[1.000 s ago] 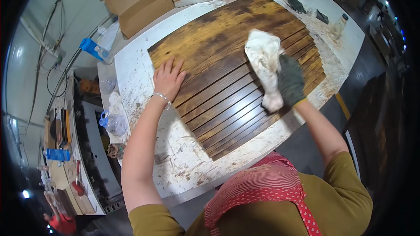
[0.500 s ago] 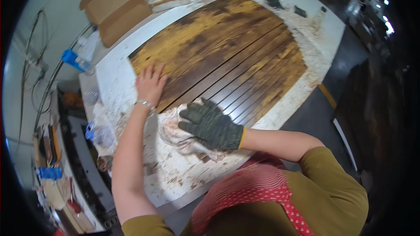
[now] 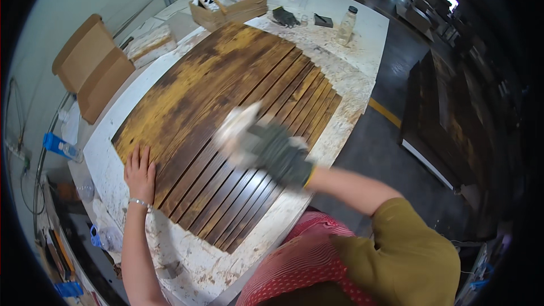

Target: The person wipes the surface of a slotted wooden panel with a cloth, then repeats the process on two larger flat wooden panels at a workbench.

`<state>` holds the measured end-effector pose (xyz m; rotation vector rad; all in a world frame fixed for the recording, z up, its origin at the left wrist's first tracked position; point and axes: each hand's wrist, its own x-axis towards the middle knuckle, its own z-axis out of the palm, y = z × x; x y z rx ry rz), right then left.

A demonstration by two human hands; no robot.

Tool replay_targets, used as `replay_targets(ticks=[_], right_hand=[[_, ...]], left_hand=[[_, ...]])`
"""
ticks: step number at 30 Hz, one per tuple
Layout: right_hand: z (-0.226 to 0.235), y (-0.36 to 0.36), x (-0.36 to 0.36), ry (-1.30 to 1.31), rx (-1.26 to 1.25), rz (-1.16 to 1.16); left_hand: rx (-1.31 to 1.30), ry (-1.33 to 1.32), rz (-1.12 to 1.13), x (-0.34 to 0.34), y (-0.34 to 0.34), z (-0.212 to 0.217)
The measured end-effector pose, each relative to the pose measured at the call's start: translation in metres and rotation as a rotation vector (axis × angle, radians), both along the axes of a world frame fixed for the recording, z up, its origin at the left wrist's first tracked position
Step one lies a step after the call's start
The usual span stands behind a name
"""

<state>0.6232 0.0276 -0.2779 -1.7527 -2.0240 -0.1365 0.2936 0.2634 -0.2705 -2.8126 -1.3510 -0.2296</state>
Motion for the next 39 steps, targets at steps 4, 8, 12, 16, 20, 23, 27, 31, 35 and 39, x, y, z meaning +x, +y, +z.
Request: replay_targets(ticks=[4,8,12,16,20,23,27,31,35,39], right_hand=[[-0.063,0.024,-0.062,0.629,0.138,0.246],[-0.062,0.026,0.062,0.409,0.245,0.179],[0.001,-0.001,0.251,0.839,-0.028,-0.411],[0.020,-0.009,0.289,-0.118,0.057,-0.511],[0.007,0.003,0.237,-0.038,0.073,-0.111],[0.008,-0.005,0.250,0.770,-0.119,-0.447],[-0.001,-0.029,0.307,0.045,0.014,-0.605],[-0.067,-0.018,0.210,0.122,-0.150,-0.636],[-0.093,-0.036,0.034,0.163,0.105,0.050],[-0.033,-0.045,0.012,0.124,-0.019,0.216]], left_hand=[[-0.014,0.055,0.016,-0.001,-0.001,0.005],[-0.041,0.094,-0.005,-0.002,-0.002,0.011],[-0.059,0.107,-0.018,-0.002,0.000,0.014],[-0.110,0.052,0.030,0.002,-0.001,0.015],[-0.098,0.016,0.109,0.009,-0.008,0.012],[-0.042,0.055,0.131,0.011,-0.011,0.010],[-0.014,0.059,0.125,0.008,-0.011,0.006],[-0.023,0.025,0.114,0.006,-0.011,0.003],[-0.014,0.018,0.110,0.008,-0.009,0.002],[0.008,0.054,0.137,0.009,-0.002,-0.002]])
